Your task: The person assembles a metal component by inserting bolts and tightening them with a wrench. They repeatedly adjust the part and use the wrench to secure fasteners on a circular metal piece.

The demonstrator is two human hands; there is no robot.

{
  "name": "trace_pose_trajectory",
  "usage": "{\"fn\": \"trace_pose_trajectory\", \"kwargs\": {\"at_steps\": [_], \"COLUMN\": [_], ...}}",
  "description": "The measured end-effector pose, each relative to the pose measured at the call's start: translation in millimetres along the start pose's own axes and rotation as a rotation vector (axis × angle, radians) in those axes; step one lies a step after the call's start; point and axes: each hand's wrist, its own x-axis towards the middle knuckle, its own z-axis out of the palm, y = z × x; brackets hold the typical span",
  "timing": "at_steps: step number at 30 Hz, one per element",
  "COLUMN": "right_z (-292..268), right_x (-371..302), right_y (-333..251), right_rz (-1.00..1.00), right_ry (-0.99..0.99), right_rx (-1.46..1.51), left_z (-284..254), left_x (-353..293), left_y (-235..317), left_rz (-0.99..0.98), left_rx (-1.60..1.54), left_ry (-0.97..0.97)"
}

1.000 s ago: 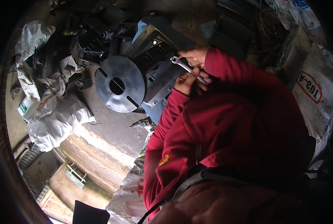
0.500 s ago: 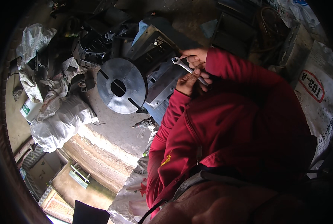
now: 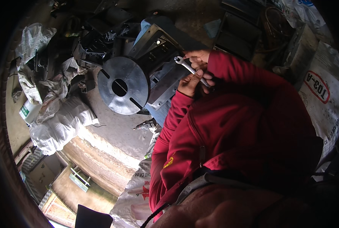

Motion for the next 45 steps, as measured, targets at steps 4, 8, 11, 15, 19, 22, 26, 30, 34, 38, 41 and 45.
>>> {"fn": "trace_pose_trajectory", "kwargs": {"at_steps": [4, 8, 11, 15, 19, 22, 26, 30, 34, 38, 41, 45], "right_z": [-10, -1, 4, 13, 4, -1, 5, 9, 35, 49, 61, 68], "right_x": [8, 2, 3, -16, -10, -8, -13, -15, -26, -17, -4, -1], "right_y": [2, 1, 12, 7, 8, 10, 11, 26, 32, 41, 52, 61], "right_rz": [-0.021, -0.046, -0.128, -0.090, -0.097, -0.072, -0.177, -0.081, -0.026, -0.060, -0.025, -0.004], "right_ry": [0.004, 0.061, 0.104, 0.059, 0.100, 0.112, 0.095, 0.168, 0.055, -0.033, -0.172, -0.239], "right_rx": [-0.009, -0.035, 0.019, 0.052, -0.016, 0.003, -0.022, 0.079, 0.121, 0.178, 0.208, 0.259], "left_z": [-2, -2, -3, -2, -2, 4, 6, -4, -15, -20, -14, -7], "left_x": [-2, -3, -3, -5, -7, -14, -31, -57, -82, -84, -80, -77], "left_y": [0, 3, 3, 4, 6, 13, 17, 18, 10, 0, 2, 3], "left_rz": [0.028, 0.029, 0.049, 0.061, 0.083, 0.096, 0.287, 0.750, 0.685, 0.927, 0.968, 0.897], "left_rx": [0.032, 0.044, 0.052, 0.086, 0.134, 0.215, 0.333, 0.684, 0.338, 0.849, 1.068, 1.249], "left_ry": [-0.007, -0.016, -0.042, -0.027, -0.041, -0.048, -0.045, 0.281, 0.500, 0.503, 0.608, 0.768]}}
